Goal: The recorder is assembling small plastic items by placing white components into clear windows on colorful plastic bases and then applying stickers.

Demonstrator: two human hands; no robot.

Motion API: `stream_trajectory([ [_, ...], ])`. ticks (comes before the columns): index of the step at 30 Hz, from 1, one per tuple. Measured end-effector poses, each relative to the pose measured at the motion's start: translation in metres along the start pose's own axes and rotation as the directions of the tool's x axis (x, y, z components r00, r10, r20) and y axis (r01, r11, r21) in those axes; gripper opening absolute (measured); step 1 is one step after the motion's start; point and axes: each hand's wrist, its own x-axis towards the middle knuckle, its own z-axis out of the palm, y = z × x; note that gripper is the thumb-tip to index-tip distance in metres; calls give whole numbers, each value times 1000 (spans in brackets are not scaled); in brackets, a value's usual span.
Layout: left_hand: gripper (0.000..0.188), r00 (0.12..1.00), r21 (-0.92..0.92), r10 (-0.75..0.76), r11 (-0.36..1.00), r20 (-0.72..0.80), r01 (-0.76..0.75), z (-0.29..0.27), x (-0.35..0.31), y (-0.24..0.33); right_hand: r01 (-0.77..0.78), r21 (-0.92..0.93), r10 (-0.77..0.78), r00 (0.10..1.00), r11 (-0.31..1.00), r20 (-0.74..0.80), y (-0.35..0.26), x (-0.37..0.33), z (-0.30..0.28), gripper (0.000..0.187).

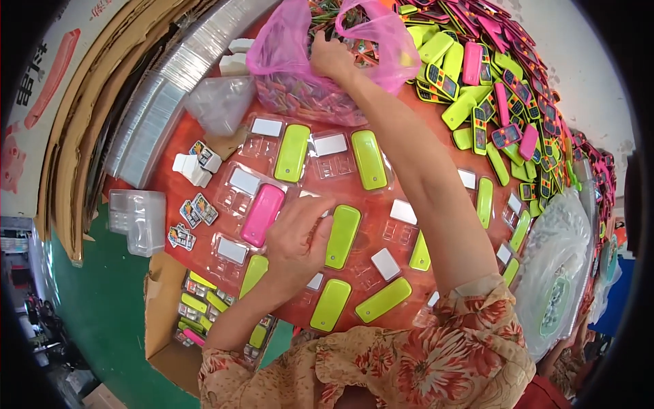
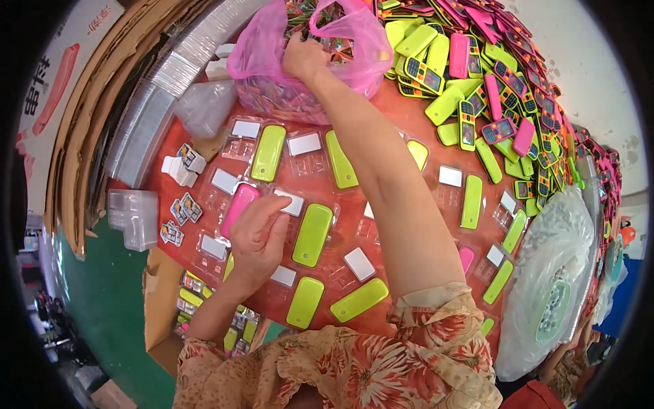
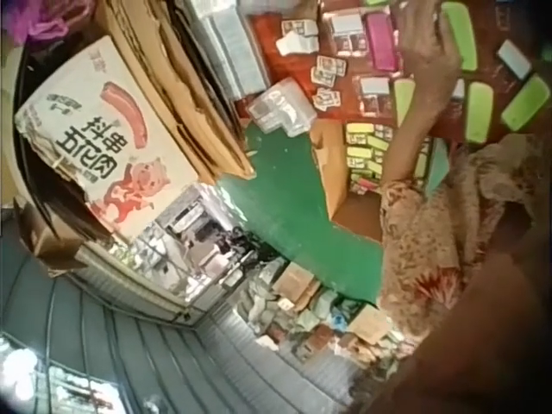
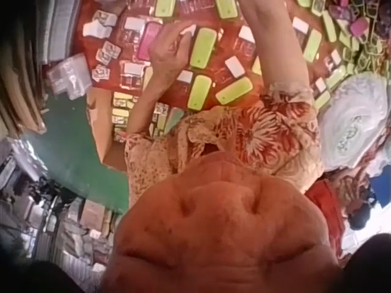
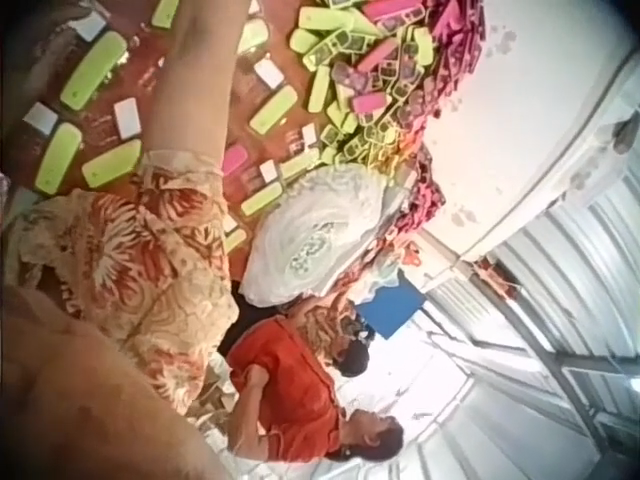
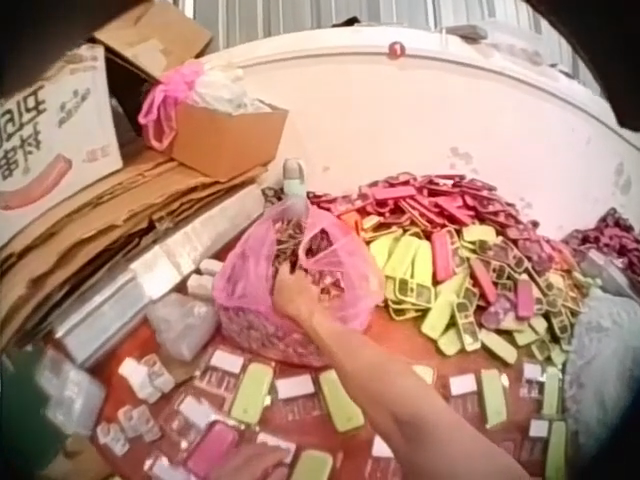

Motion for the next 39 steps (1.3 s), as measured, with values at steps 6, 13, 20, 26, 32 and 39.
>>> stream_trajectory([
  [6,19,1000,18,-7,1000,6,7,2,3,-10,57,56,-48,989,997,-138,29,-6,-11,18],
  [13,17,972,-175,-233,956,27,234,2,12,-23,62,370,-42,997,927,-61,59,21,-54,20],
  [20,61,819,-735,-355,374,450,566,25,80,-32,-446,895,-139,886,1,442,65,-7,-98,12],
  [26,72,896,-883,-58,153,441,445,36,109,-44,-337,782,-513,608,524,606,41,-115,-126,18],
  [32,41,855,-878,-288,87,430,471,74,71,-24,-435,602,-402,470,670,786,47,-165,-115,22],
  [39,32,765,-892,-572,122,295,435,95,24,-11,-304,661,-396,605,686,690,65,-215,-116,34],
])
